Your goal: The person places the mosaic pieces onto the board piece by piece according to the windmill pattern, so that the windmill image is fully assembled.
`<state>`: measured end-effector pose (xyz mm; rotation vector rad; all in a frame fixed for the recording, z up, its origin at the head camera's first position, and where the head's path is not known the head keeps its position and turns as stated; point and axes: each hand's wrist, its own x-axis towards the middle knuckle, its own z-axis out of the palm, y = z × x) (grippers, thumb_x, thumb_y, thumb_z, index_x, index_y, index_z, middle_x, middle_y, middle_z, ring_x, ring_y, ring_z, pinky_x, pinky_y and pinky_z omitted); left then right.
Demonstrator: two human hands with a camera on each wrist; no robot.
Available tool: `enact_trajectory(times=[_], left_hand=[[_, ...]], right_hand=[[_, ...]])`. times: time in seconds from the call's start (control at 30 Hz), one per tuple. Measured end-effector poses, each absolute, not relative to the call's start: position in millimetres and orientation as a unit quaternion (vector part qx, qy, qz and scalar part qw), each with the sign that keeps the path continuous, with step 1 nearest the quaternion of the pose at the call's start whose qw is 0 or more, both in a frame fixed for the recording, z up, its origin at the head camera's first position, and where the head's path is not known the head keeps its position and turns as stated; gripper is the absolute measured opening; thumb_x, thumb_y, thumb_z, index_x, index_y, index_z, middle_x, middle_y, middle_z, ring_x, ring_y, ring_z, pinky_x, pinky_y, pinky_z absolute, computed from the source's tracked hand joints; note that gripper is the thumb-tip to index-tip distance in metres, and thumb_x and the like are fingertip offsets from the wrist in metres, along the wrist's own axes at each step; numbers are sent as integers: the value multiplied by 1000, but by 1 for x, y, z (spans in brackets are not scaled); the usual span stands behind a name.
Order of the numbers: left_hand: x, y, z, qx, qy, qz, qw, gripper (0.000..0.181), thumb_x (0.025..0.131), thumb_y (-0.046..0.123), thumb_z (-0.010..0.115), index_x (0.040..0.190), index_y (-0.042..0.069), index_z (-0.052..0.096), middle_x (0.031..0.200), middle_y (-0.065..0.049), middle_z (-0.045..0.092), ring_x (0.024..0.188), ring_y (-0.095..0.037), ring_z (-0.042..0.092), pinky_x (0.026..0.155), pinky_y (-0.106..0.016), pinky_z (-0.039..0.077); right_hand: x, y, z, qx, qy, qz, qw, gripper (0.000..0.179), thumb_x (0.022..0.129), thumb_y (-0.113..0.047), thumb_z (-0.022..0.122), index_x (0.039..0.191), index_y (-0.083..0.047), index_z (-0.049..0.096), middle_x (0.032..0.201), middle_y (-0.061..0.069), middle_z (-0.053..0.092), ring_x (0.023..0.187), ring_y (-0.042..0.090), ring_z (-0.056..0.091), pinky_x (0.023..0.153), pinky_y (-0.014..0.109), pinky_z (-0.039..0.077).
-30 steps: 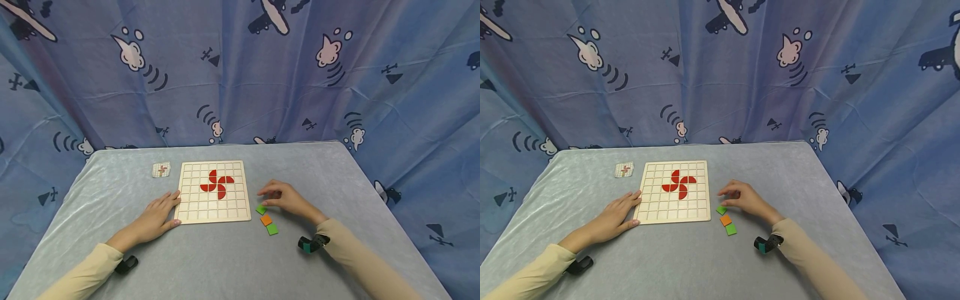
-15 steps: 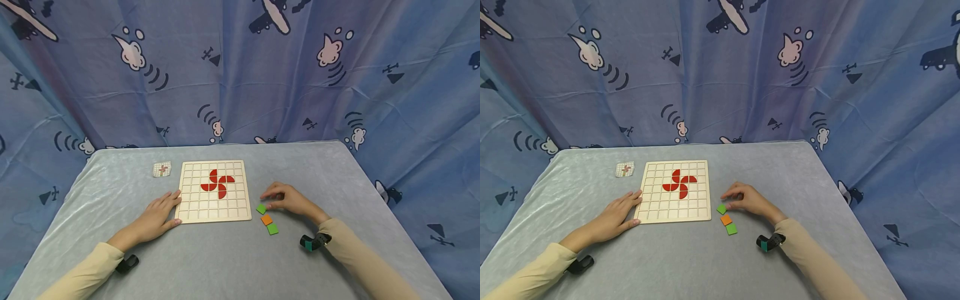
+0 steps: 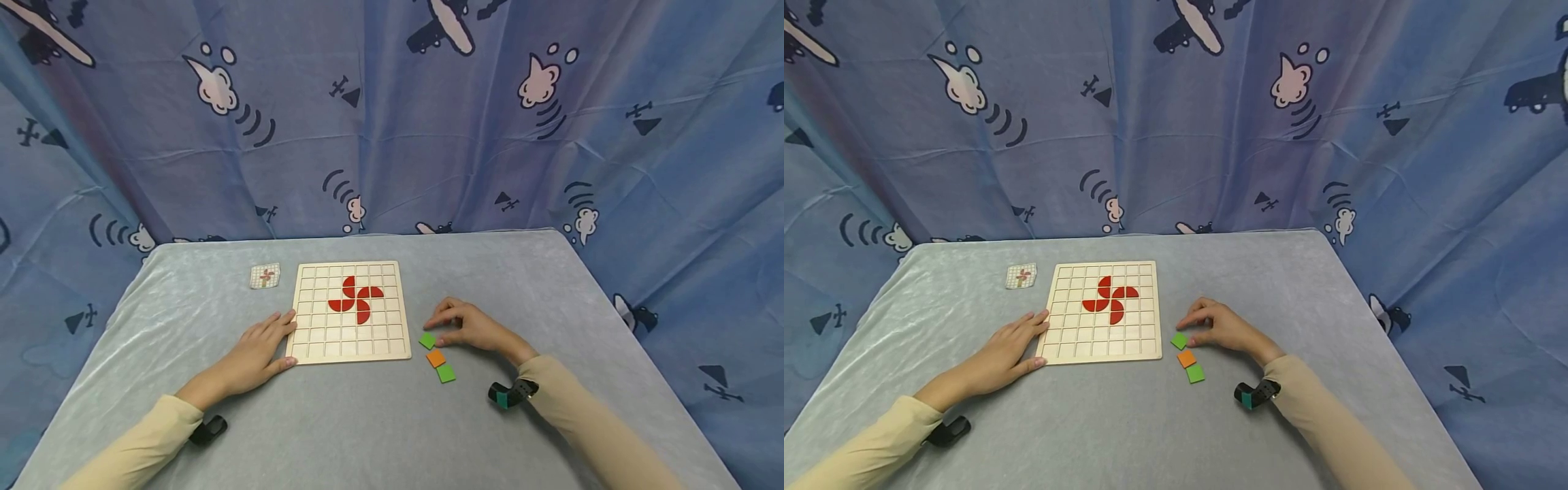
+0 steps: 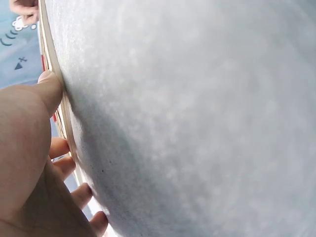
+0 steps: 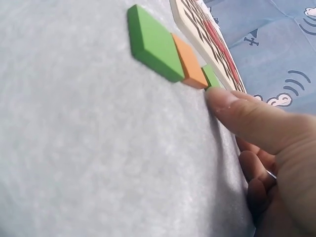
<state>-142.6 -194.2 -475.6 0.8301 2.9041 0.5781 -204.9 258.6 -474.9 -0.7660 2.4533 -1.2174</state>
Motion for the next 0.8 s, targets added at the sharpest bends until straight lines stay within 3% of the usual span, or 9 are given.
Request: enact_trajectory(times=[0.8], left_hand=[[-143, -195, -477, 270, 945, 183, 27, 65, 98, 39, 59, 148, 2, 40, 162, -17, 29, 148, -44, 28, 115, -62, 28]], right_hand=[[-204, 255, -478, -272, 861, -413, 119, 26, 74, -20, 87, 98, -22, 78, 106, 2, 61, 101, 13, 54, 91, 23, 45]])
